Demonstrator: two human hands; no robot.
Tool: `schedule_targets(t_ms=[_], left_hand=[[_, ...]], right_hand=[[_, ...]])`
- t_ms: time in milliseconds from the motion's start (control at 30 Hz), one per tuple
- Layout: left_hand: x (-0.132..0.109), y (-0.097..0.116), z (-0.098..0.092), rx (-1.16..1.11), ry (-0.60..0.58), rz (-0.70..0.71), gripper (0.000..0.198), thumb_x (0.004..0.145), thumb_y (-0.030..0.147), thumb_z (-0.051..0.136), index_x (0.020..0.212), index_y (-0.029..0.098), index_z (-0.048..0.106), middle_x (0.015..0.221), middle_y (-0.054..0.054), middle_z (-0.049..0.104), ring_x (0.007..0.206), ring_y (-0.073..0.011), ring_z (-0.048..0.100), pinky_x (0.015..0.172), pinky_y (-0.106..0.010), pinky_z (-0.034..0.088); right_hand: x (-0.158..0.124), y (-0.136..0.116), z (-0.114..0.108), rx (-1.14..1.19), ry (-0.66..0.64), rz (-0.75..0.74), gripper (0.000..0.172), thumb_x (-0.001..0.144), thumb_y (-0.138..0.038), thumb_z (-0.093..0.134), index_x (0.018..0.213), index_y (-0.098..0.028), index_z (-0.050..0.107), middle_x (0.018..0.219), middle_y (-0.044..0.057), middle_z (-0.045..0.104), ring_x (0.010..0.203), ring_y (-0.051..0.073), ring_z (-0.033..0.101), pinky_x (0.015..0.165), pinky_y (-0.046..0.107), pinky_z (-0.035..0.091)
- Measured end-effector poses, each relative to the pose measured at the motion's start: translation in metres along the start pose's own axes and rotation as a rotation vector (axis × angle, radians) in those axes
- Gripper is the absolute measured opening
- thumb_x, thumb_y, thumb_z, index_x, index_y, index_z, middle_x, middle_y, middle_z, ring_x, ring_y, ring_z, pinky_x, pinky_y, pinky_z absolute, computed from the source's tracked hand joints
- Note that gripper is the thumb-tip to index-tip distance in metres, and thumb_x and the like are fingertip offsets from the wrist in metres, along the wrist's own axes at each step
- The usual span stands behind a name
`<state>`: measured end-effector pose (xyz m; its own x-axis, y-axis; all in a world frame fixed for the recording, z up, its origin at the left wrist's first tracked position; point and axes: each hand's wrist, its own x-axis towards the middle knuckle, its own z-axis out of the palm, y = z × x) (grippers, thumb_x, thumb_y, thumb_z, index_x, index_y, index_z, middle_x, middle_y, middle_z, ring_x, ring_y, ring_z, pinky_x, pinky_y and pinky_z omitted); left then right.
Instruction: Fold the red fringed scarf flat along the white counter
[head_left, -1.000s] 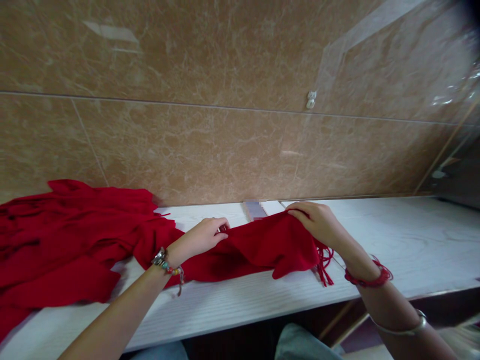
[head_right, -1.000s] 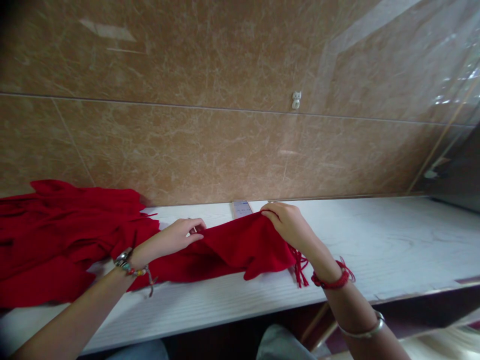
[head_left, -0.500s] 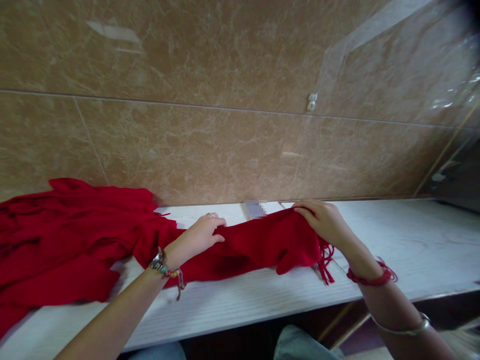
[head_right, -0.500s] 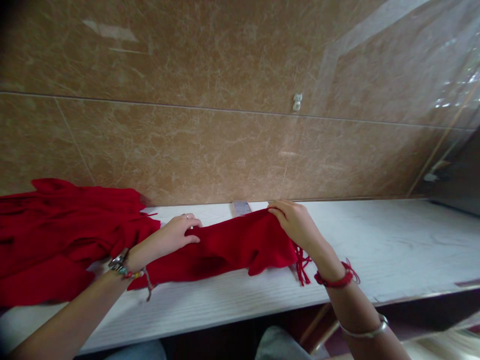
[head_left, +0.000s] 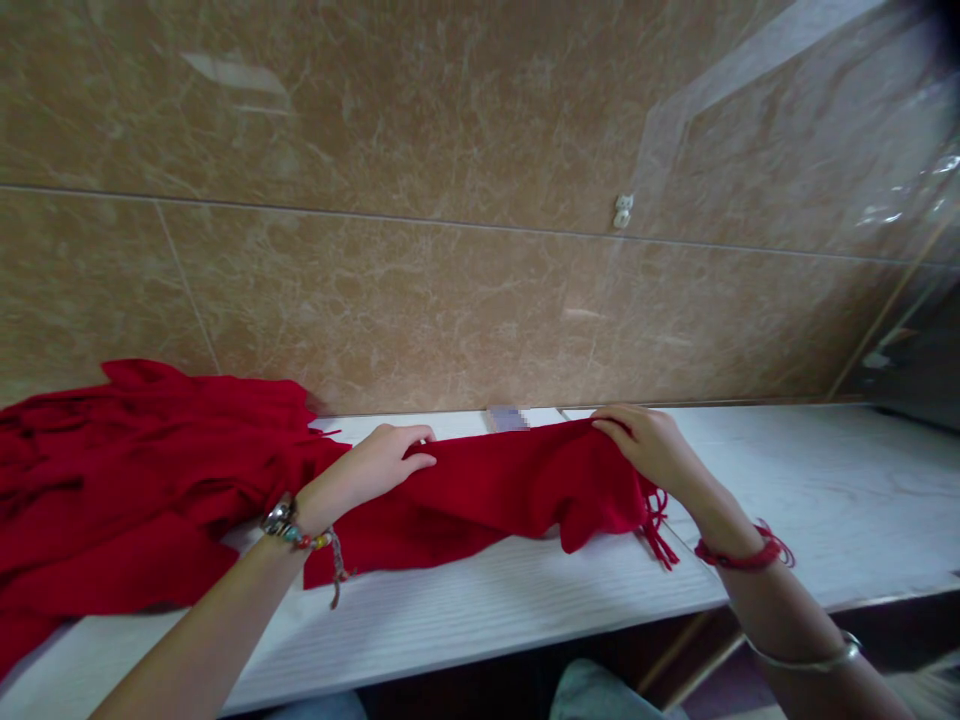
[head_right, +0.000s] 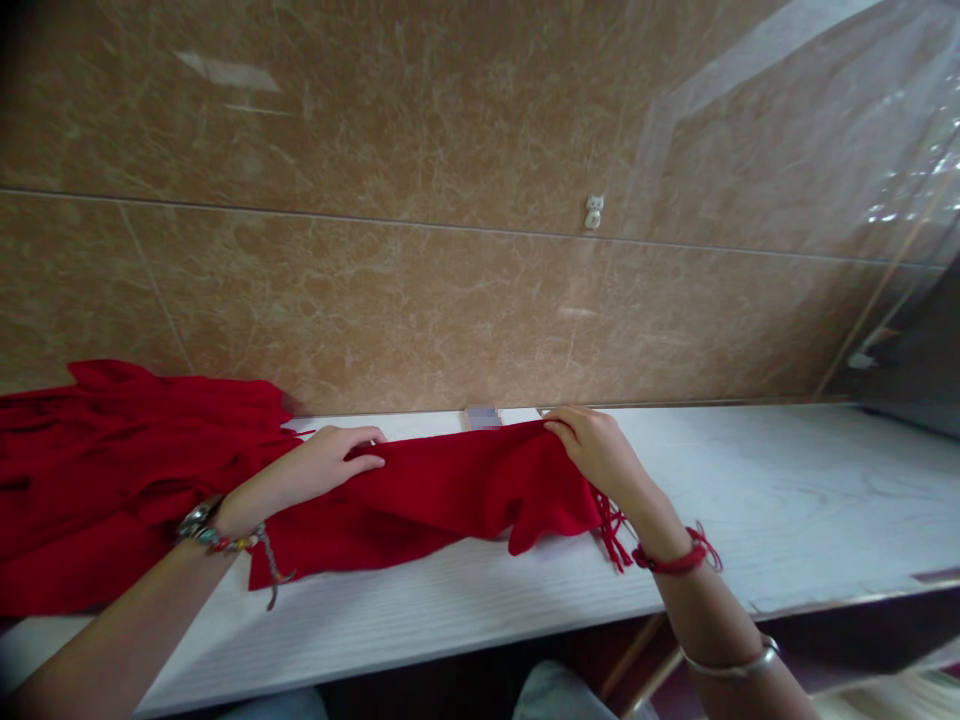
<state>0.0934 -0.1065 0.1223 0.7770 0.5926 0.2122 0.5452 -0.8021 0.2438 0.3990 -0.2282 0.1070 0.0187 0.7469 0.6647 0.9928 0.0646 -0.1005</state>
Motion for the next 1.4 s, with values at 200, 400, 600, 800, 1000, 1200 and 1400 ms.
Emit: schedule_targets(t_ms=[200,400,600,800,1000,1200,1400], left_hand=[[0.000,-0.003,0.002,0.043,0.021,-0.045,0.017,0.086,0.023,0.039,0.080,0.017,0.054,0.074,-0.003,0.061,0.068,-0.0154,0.056,0.063,-0.024,0.038],[0.001,-0.003,0.015,-0.010,-0.079,0.106,0.019,0.072,0.026,0.060,0.088,0.018,0.054,0.092,-0.003,0.060,0.084,-0.0172,0.055,0.073,-0.025,0.040],[0.001,-0.009,0.016,0.058,-0.115,0.090,0.011,0.076,0.021,0.054,0.086,0.019,0.059,0.083,-0.003,0.064,0.078,-0.0161,0.058,0.070,-0.023,0.040],[0.001,-0.015,0.004,0.026,-0.080,0.085,0.017,0.081,0.022,0.045,0.082,0.019,0.062,0.083,-0.003,0.066,0.076,-0.0150,0.058,0.071,-0.023,0.038],[-0.001,-0.033,0.000,-0.065,-0.067,0.016,0.021,0.080,0.033,0.045,0.076,0.018,0.059,0.076,0.000,0.064,0.070,-0.0139,0.056,0.066,-0.022,0.039],[-0.007,-0.043,-0.018,-0.080,-0.012,0.008,0.025,0.077,0.040,0.044,0.071,0.018,0.055,0.075,-0.001,0.061,0.071,-0.0143,0.054,0.066,-0.023,0.040],[-0.034,-0.038,-0.063,-0.134,0.108,-0.043,0.033,0.076,0.050,0.043,0.075,0.019,0.054,0.073,0.000,0.059,0.069,-0.0149,0.052,0.062,-0.022,0.041]], right_hand=[[0.000,0.002,0.002,-0.008,0.017,0.008,0.025,0.082,-0.022,0.040,0.080,-0.020,0.064,0.083,0.004,0.069,0.076,0.018,0.063,0.070,0.026,0.046],[-0.001,0.007,0.002,-0.045,0.043,0.027,0.025,0.083,-0.022,0.040,0.080,-0.019,0.064,0.083,0.005,0.069,0.076,0.018,0.063,0.070,0.027,0.046],[-0.002,0.013,0.003,-0.059,0.044,0.039,0.024,0.083,-0.023,0.040,0.081,-0.021,0.064,0.083,0.004,0.069,0.075,0.018,0.063,0.069,0.027,0.046],[-0.002,0.013,0.004,-0.038,0.047,0.027,0.024,0.082,-0.023,0.041,0.081,-0.021,0.064,0.083,0.004,0.069,0.076,0.018,0.063,0.070,0.027,0.046],[-0.002,0.006,0.001,0.013,0.022,0.017,0.024,0.083,-0.022,0.040,0.081,-0.020,0.064,0.085,0.005,0.069,0.078,0.018,0.063,0.072,0.028,0.046],[-0.001,-0.001,-0.002,0.096,0.019,0.019,0.023,0.082,-0.026,0.041,0.080,-0.020,0.064,0.083,0.005,0.069,0.075,0.019,0.063,0.070,0.028,0.047],[-0.001,-0.020,-0.019,0.167,0.054,0.077,0.023,0.081,-0.029,0.042,0.077,-0.021,0.063,0.072,0.003,0.068,0.064,0.017,0.061,0.060,0.025,0.045]])
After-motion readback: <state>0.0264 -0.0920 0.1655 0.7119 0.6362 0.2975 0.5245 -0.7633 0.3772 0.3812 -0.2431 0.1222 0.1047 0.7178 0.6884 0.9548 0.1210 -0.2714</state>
